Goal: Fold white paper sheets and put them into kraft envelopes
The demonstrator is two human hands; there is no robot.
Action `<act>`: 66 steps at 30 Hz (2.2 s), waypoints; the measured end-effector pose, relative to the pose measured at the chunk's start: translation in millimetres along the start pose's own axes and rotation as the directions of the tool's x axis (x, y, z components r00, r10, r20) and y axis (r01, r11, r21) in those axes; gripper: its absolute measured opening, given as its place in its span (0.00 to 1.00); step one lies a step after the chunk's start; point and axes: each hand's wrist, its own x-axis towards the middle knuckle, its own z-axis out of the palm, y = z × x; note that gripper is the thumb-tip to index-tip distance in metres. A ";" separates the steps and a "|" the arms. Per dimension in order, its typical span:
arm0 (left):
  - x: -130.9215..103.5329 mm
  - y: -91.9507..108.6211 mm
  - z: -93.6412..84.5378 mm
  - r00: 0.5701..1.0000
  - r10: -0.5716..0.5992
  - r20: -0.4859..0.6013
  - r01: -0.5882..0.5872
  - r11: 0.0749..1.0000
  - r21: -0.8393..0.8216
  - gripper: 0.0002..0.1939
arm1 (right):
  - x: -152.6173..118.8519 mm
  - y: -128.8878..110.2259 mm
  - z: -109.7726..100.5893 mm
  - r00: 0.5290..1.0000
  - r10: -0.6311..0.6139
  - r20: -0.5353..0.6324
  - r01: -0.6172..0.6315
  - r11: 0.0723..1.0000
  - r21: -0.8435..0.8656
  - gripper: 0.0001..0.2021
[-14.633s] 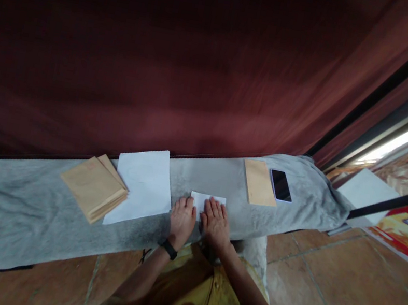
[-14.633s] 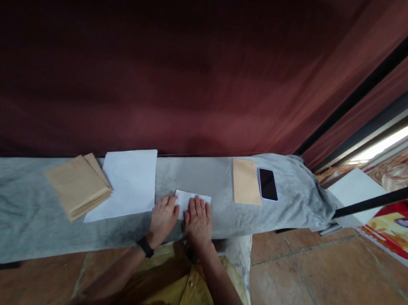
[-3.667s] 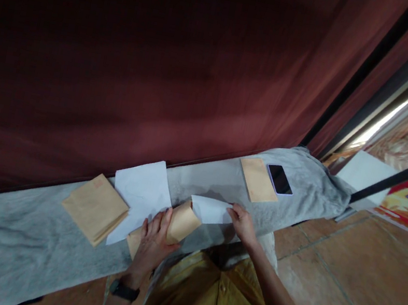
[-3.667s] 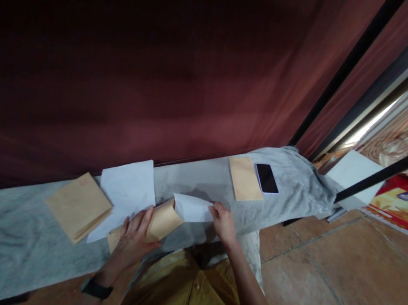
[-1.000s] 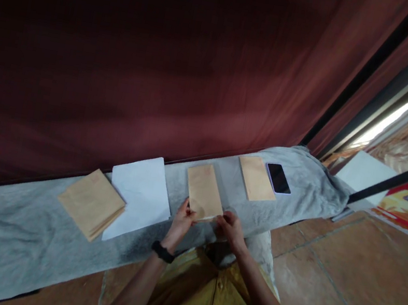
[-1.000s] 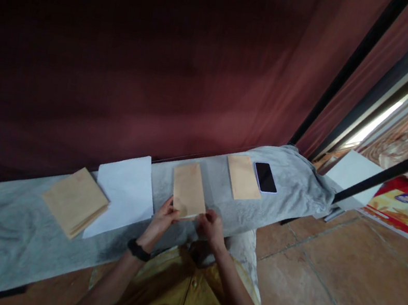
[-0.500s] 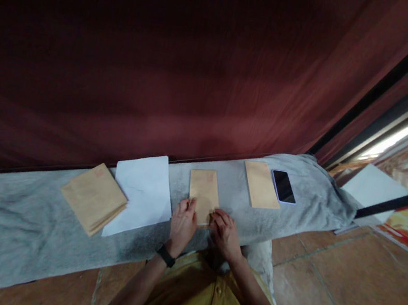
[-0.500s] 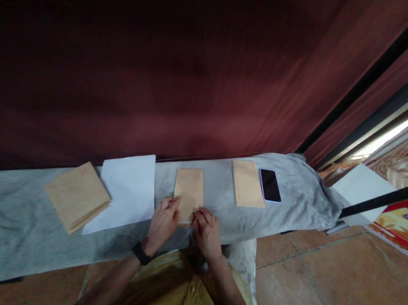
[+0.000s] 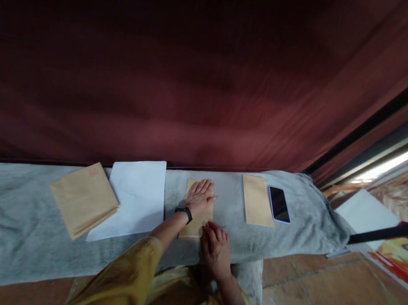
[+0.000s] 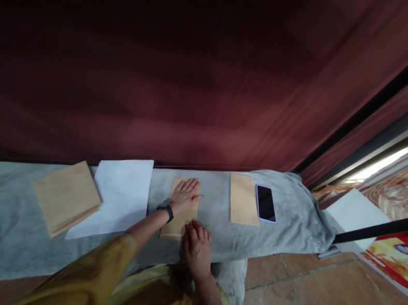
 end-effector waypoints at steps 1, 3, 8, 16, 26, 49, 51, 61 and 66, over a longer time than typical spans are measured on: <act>2.2 -0.9 0.4 1.000 0.002 -0.012 -0.002 1.000 -0.014 0.32 | 0.3 -0.8 -0.6 1.000 0.006 0.004 -0.006 1.000 -0.003 0.15; 3.0 -1.8 1.8 0.999 0.021 -0.038 -0.023 0.998 -0.050 0.32 | 0.9 -2.0 -1.7 1.000 0.018 0.017 -0.018 1.000 -0.002 0.15; -13.3 -1.9 6.4 0.992 0.113 -0.061 -0.121 0.982 -0.145 0.30 | 0.5 -2.7 -2.2 0.999 0.031 0.025 -0.031 1.000 0.006 0.16; -66.0 4.2 5.8 0.963 0.263 -0.059 -0.269 0.952 -0.147 0.27 | -0.9 -1.9 -1.3 0.998 0.053 0.039 -0.054 0.998 0.024 0.14; -137.5 11.8 -1.4 0.946 0.323 -0.030 -0.323 0.931 -0.170 0.29 | -4.2 4.6 2.3 0.999 0.038 0.035 -0.039 0.998 0.044 0.12; -165.8 6.7 -18.3 0.974 0.194 -0.120 -0.225 0.899 -0.376 0.15 | 55.7 21.1 5.2 0.942 -0.234 0.239 0.239 0.971 0.011 0.22; -164.8 6.1 -16.7 0.975 0.189 -0.120 -0.221 0.901 -0.373 0.15 | 70.2 20.0 15.0 0.935 -0.248 0.255 0.270 0.961 -0.056 0.23; -163.7 5.3 -12.4 0.982 0.143 -0.120 -0.178 0.910 -0.375 0.13 | 134.3 32.3 36.7 0.981 -0.099 0.169 0.122 0.984 -0.132 0.23; -162.8 6.3 -14.8 0.985 0.126 -0.117 -0.162 0.911 -0.379 0.13 | 128.8 33.2 37.6 0.982 -0.070 0.174 0.095 0.986 -0.139 0.24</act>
